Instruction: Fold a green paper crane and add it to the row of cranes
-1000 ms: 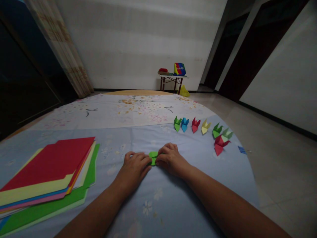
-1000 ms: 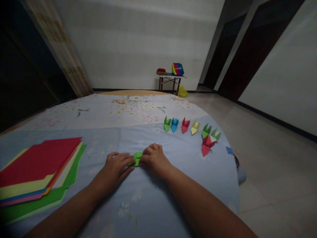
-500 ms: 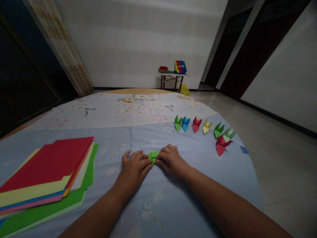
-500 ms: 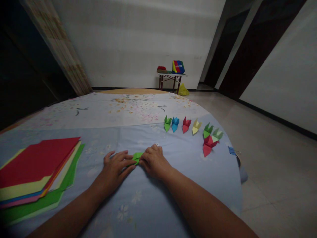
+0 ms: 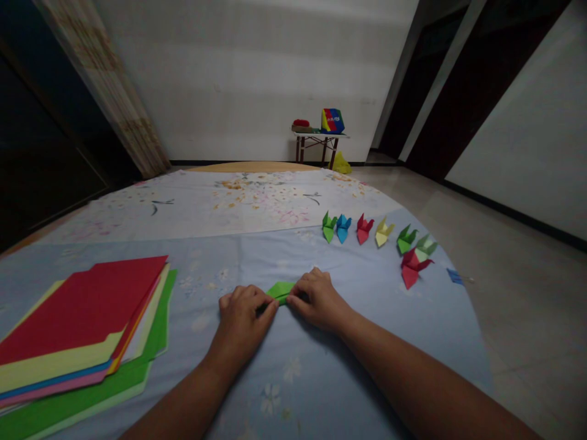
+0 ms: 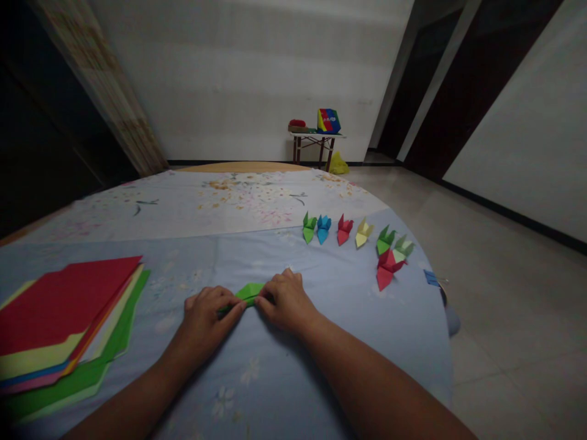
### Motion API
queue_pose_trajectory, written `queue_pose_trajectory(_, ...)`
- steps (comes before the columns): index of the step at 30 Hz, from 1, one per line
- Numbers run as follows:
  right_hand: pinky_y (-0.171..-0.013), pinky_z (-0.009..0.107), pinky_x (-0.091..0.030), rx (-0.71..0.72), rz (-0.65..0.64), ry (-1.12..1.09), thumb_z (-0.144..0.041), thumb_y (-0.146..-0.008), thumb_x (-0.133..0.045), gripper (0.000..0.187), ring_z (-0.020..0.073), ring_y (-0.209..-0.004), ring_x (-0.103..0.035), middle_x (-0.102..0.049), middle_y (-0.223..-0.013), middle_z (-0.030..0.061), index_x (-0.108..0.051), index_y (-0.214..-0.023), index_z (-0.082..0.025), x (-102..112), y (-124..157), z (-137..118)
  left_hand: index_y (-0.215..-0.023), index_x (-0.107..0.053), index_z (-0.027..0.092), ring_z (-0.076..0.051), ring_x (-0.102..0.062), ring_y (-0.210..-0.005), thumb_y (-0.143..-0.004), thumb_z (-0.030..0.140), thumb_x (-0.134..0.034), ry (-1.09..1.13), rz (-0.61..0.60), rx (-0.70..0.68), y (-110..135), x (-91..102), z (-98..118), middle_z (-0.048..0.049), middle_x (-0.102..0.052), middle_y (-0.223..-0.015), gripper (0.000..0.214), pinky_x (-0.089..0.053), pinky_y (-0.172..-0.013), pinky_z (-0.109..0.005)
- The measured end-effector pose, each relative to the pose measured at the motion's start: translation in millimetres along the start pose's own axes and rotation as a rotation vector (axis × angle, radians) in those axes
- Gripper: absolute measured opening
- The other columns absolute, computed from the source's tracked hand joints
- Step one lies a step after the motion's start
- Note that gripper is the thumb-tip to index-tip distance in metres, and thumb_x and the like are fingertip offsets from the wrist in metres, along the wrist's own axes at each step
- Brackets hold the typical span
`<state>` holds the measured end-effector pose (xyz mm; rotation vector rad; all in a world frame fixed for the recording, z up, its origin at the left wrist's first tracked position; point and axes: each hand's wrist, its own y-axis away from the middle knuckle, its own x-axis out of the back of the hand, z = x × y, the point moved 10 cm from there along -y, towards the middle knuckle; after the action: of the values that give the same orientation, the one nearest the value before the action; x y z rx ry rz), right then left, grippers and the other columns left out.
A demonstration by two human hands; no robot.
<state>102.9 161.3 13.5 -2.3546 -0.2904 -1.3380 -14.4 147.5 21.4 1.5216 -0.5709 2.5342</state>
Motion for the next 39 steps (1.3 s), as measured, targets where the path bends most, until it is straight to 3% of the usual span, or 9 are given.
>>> queue_pose_trajectory(7,-0.076,0.033,-0.027,-0.025,-0.006,0.004,-0.028,-0.082,-0.056,0.015,0.0176,-0.081,-0.046,-0.059,-0.072,0.0024,-0.063,-0.073,-0.019,-0.8,-0.6,1.4,-0.073,-0.064,0.023,-0.022,-0.054,-0.081,-0.082,0.038,-0.052,-0.007,0.037,0.05,-1.1,-0.6,-4.7,-0.0003,-0.065,-0.077,0.021,-0.031,-0.076,-0.039)
queue_pose_trajectory(15,-0.075,0.034,-0.027,-0.069,0.015,-0.037,-0.029,-0.077,-0.063,0.011,0.0185,-0.082,-0.043,-0.058,-0.073,0.0021,-0.062,-0.071,-0.019,-0.8,-2.1,7.3,-0.069,-0.063,0.022,-0.023,-0.054,-0.081,-0.077,0.034,-0.056,-0.02,0.001,0.123,-4.1,-3.3,-8.3,-0.0002,-0.064,-0.075,0.016,-0.031,-0.075,-0.039)
queue_pose_trajectory(22,-0.076,0.034,-0.027,-0.044,0.011,-0.053,-0.032,-0.08,-0.06,0.015,0.0188,-0.084,-0.043,-0.057,-0.075,0.0026,-0.064,-0.073,-0.02,-0.9,-1.8,7.4,-0.069,-0.063,0.023,-0.023,-0.054,-0.081,-0.075,0.034,-0.06,0.015,-0.012,0.13,-5.2,-6.0,-13.2,0.0001,-0.064,-0.074,0.013,-0.032,-0.076,-0.04)
queue_pose_trajectory(29,-0.077,0.034,-0.027,-0.039,-0.026,-0.047,-0.034,-0.081,-0.059,0.014,0.0191,-0.088,-0.042,-0.058,-0.082,0.0031,-0.065,-0.079,-0.022,-3.7,-1.6,8.4,-0.071,-0.064,0.023,-0.023,-0.055,-0.084,-0.08,0.038,-0.054,0.036,-0.026,0.134,-4.9,-5.7,-13.2,0.0,-0.064,-0.077,0.02,-0.032,-0.078,-0.04)
queue_pose_trajectory(39,-0.078,0.033,-0.026,-0.076,-0.09,-0.039,-0.037,-0.081,-0.058,0.017,0.0191,-0.09,-0.04,-0.057,-0.085,0.0029,-0.066,-0.079,-0.022,-4.8,-2.3,8.2,-0.07,-0.064,0.024,-0.022,-0.054,-0.084,-0.077,0.035,-0.057,-0.006,-0.042,0.166,-4.7,-6.1,-14.1,0.0001,-0.065,-0.078,0.015,-0.03,-0.077,-0.036)
